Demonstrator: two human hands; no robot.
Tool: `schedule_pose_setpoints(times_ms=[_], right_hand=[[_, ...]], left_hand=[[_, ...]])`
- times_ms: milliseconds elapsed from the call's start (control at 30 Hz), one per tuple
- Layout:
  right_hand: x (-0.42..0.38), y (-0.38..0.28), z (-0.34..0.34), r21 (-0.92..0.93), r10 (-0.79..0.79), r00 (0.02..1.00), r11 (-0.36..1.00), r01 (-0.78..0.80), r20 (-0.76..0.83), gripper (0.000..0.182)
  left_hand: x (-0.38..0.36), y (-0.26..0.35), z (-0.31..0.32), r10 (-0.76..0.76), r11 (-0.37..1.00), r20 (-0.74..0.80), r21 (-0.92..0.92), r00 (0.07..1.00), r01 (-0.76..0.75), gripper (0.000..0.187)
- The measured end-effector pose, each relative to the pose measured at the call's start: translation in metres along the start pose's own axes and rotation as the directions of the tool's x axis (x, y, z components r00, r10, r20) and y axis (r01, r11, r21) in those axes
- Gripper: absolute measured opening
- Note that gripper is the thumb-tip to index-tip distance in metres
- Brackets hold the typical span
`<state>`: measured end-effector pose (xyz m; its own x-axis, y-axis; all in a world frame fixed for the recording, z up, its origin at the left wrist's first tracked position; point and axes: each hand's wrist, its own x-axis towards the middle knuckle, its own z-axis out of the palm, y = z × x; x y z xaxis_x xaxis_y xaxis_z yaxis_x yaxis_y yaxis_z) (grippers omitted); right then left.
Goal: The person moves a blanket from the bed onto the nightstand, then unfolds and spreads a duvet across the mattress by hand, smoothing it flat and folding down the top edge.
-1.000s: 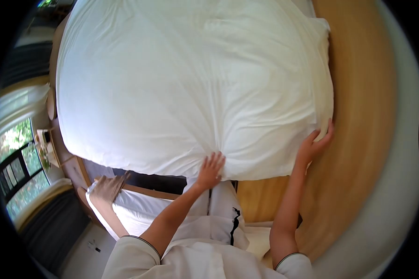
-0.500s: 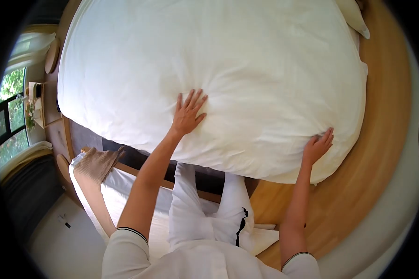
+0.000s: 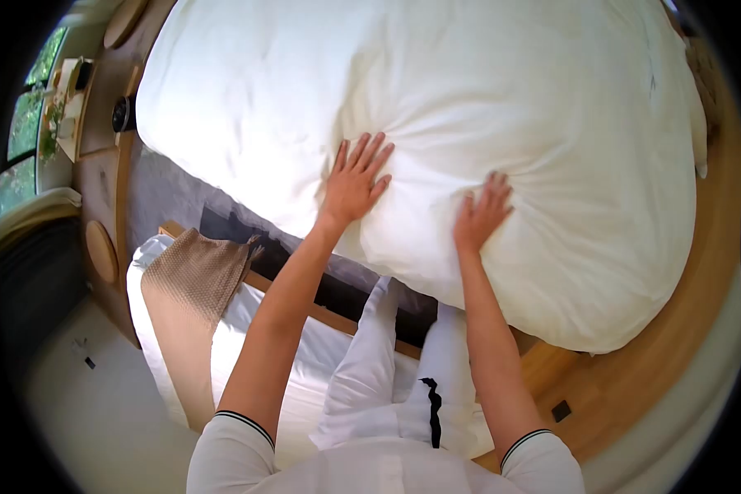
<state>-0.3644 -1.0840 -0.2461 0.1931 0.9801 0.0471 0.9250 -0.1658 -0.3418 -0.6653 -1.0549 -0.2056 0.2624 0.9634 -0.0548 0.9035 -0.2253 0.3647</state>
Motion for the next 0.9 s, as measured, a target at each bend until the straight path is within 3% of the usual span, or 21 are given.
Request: schedule_pose_setpoints(times_ms=[133,233,333,433,500,633,900], right_hand=[[0.005,-0.142,0.047,0.033,-0.065,0.993,0.998,0.062,0.099,0.079],[0.008,-0.219,0.072,-0.050,-0.090,0.986,0.994,0.098,0.142,0.080],[0.013,-0.301,0.102,-0.005,-0.219,0.959,0.975,0.224,0.182,0.079],[0.024,-0.358,0.133,-0.023,-0.245,0.953,0.967,0.253,0.180,0.077],[0.043,-0.414,0.152,-0.021,-0.274,0.942,0.959,0.283,0.191,0.076],[0.058,-0.505,0.176,0.095,-0.356,0.911,0.934,0.343,0.208,0.071],[0.064,-0.651,0.233,0.091,-0.327,0.919,0.945,0.314,0.220,0.063]], left_hand=[[-0.009,-0.077,-0.020,-0.101,0.995,-0.063,0.009,0.993,0.101,0.064],[-0.007,-0.124,-0.036,-0.119,0.993,-0.088,-0.021,0.989,0.118,0.064],[-0.002,-0.188,-0.055,-0.130,0.991,-0.120,-0.002,0.984,0.131,0.063],[0.006,-0.244,-0.073,-0.150,0.989,-0.150,-0.031,0.977,0.147,0.062],[0.014,-0.295,-0.090,-0.184,0.981,-0.137,0.044,0.973,0.191,0.064],[0.023,-0.370,-0.121,-0.185,0.982,-0.104,0.012,0.977,0.187,0.063],[0.028,-0.495,-0.170,-0.221,0.974,-0.096,0.032,0.971,0.225,0.061]])
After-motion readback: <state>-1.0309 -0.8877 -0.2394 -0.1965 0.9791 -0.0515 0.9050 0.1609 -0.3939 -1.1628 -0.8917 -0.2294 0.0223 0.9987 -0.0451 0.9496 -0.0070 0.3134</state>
